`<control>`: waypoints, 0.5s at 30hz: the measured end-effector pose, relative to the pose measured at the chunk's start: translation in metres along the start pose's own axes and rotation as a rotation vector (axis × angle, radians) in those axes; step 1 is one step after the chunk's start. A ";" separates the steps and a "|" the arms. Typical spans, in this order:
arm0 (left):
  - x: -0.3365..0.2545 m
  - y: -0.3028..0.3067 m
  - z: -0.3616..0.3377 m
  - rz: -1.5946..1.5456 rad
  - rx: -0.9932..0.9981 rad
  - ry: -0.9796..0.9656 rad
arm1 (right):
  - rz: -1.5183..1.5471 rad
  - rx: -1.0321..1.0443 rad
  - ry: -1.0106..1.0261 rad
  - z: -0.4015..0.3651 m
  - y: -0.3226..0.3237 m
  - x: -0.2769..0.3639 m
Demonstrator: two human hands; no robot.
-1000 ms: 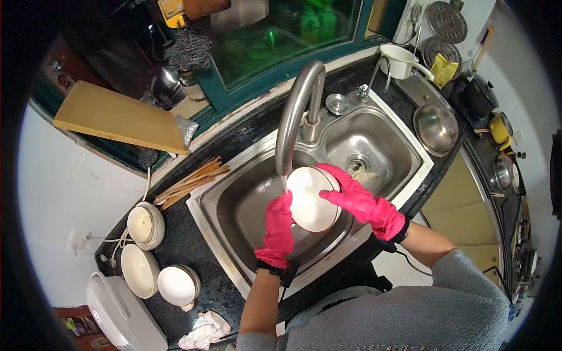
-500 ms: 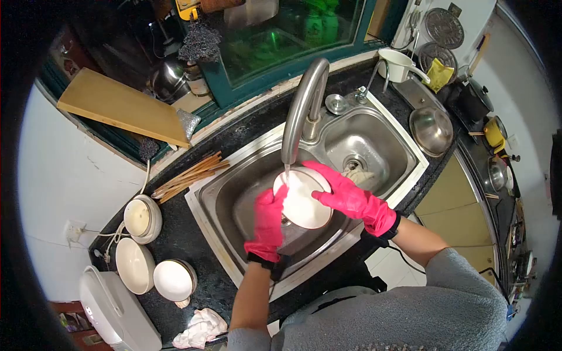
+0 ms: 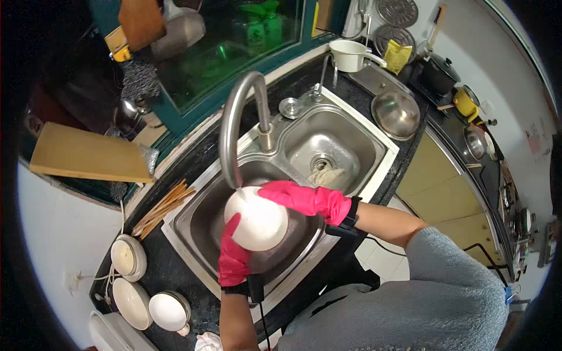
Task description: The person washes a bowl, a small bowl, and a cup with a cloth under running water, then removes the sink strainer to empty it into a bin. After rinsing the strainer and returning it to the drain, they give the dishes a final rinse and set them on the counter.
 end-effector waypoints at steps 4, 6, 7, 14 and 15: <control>-0.004 0.008 -0.009 0.154 -0.138 -0.160 | -0.013 -0.066 -0.077 -0.008 0.043 -0.035; -0.005 0.011 -0.011 0.420 -0.250 -0.371 | 0.243 -0.154 -0.078 -0.012 0.079 -0.036; -0.008 0.003 -0.013 0.420 -0.255 -0.370 | 0.202 -0.192 -0.068 -0.016 0.101 -0.040; -0.011 -0.032 0.006 0.272 -0.226 -0.451 | -0.868 0.183 -0.286 -0.034 0.173 -0.097; -0.010 -0.038 0.005 0.237 -0.214 -0.489 | -0.993 0.228 -0.475 -0.031 0.160 -0.086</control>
Point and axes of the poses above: each hand's wrist, its own z-axis towards the middle knuckle, its own y-axis out of the back of the hand, x = y × z, the point moved 1 cm from there along z, towards the middle knuckle, and after that the axes turned 8 degrees about z, right-handed, at the moved point
